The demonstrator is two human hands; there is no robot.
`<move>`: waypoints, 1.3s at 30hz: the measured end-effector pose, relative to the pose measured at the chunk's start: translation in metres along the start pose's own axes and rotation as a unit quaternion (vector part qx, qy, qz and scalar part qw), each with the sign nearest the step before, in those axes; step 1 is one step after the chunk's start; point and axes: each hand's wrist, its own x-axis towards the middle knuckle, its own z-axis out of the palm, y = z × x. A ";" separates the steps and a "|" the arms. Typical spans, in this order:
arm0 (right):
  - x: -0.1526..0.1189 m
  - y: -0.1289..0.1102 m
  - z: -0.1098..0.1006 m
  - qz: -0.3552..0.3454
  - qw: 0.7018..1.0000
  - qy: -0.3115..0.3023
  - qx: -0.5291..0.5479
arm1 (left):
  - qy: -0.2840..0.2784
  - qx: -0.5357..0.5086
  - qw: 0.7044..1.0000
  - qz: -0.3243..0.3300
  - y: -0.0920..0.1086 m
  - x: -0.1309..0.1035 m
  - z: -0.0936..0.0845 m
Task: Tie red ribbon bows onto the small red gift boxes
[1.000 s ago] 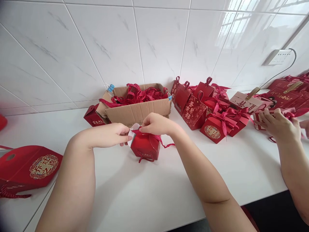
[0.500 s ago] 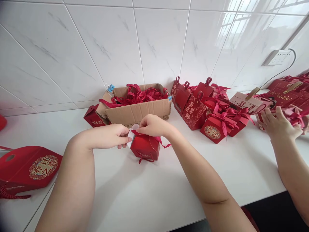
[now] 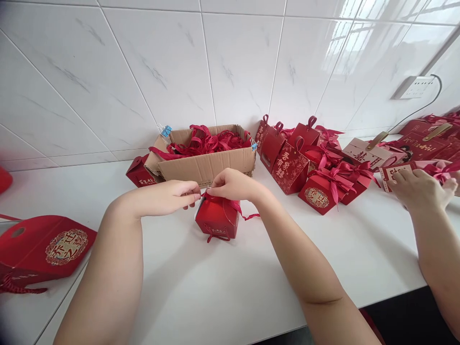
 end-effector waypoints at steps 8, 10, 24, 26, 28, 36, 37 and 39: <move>0.001 0.002 -0.001 0.001 1.000 -0.010 -0.019 | 0.043 -0.014 0.998 0.053 0.005 0.005 0.004; 0.000 0.002 -0.003 0.003 1.000 -0.006 -0.023 | 0.081 -0.042 0.993 0.074 0.006 0.004 0.002; -0.007 -0.008 0.001 -0.058 0.998 0.014 -0.025 | 0.226 -0.609 0.705 0.283 0.005 -0.009 -0.013; -0.008 -0.006 -0.001 -0.049 0.998 0.032 -0.018 | 0.258 -0.638 0.660 0.303 0.005 -0.014 -0.015; -0.009 -0.003 -0.004 -0.043 0.998 0.041 -0.006 | 0.292 -0.655 0.620 0.320 0.006 -0.019 -0.017; -0.020 -0.004 -0.022 0.004 0.997 0.028 -0.077 | 0.361 -0.636 0.560 0.390 0.013 -0.041 -0.017; -0.022 -0.003 -0.025 0.019 0.994 0.038 -0.099 | 0.354 -0.638 0.557 0.397 0.014 -0.045 -0.016; -0.026 -0.002 -0.029 0.049 0.988 0.036 -0.143 | 0.337 -0.645 0.556 0.402 0.016 -0.050 -0.014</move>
